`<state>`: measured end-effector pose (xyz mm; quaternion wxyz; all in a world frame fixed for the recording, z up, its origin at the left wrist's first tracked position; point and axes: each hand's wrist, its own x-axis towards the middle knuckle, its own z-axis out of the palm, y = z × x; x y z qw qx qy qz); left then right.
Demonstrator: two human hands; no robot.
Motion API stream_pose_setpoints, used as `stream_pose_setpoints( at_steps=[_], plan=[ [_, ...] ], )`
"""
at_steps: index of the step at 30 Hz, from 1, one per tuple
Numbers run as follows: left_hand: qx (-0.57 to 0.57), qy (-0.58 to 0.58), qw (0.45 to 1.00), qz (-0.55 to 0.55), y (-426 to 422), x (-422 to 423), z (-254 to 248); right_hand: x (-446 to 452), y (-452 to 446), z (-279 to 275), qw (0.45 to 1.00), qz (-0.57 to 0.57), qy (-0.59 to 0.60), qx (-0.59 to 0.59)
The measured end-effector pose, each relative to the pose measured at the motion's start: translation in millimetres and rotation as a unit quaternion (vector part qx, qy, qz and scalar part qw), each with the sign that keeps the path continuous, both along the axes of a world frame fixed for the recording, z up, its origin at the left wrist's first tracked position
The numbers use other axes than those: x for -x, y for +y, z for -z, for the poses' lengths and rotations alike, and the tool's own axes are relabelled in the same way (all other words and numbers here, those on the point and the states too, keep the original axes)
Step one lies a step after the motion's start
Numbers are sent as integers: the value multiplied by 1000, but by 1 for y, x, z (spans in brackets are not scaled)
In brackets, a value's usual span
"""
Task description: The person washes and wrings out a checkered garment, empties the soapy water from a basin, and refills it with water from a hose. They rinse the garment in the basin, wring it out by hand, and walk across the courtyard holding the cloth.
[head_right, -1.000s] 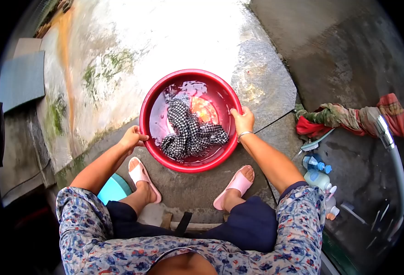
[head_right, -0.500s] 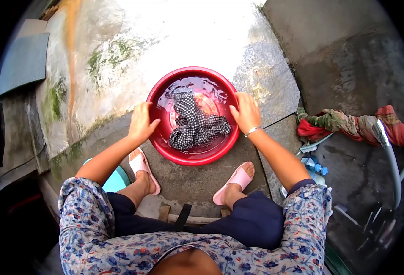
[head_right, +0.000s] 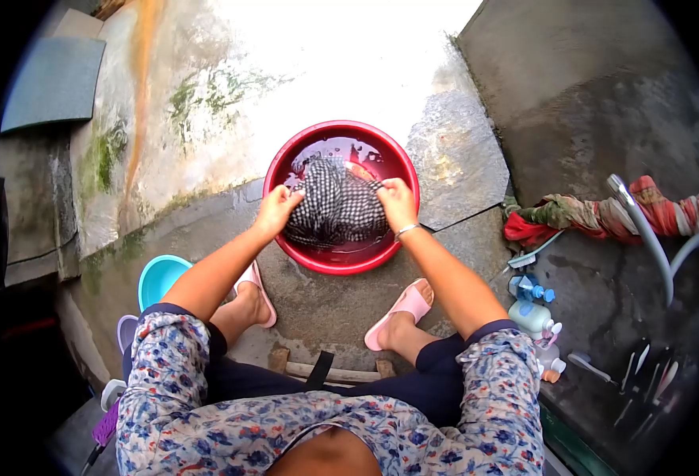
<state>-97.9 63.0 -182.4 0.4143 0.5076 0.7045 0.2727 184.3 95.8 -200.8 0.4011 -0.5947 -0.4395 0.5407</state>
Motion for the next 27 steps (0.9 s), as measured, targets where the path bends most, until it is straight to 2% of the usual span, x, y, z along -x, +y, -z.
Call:
stream_pose_setpoints(
  at_steps=[3,5,6,8,10,11,12,13,14,15,16,20,23,27],
  plan=[
    [-6,21,1000,-7,3,6,-30,-23,6,-22,996,25,-78,-25],
    [-70,29,995,-69,3,5,-28,-29,3,-40,966,69,-245,-39],
    [-44,57,995,-75,4,6,-29,-33,1,-39,966,69,-245,-40],
    [-39,87,992,-84,2,1,-27,-41,-4,-35,940,32,-339,7],
    [-50,108,990,-81,3,-3,-19,-34,-13,-46,925,22,-379,-16],
    [-115,166,978,-55,2,-10,-11,-29,-18,-49,907,11,-419,-39],
    [-168,170,971,27,2,-16,-13,-25,-23,-46,868,-27,-479,-127],
    [-219,173,954,110,3,-22,-23,-15,-25,-51,870,-70,-449,-193],
    [-209,229,931,190,-1,-31,-32,-4,-27,-54,871,-123,-417,-229],
    [-196,281,900,270,-4,-41,-39,9,-30,-53,842,-186,-452,-229],
    [-142,280,889,332,-4,-45,-31,21,-33,-52,809,-247,-480,-233],
    [-25,345,867,358,-2,-47,-2,37,-33,-15,777,-336,-523,-101],
    [5,366,848,383,5,-38,11,38,-28,0,751,-377,-536,-79],
    [1,372,848,377,17,-39,31,44,-13,14,741,-392,-542,-57]
  ],
)
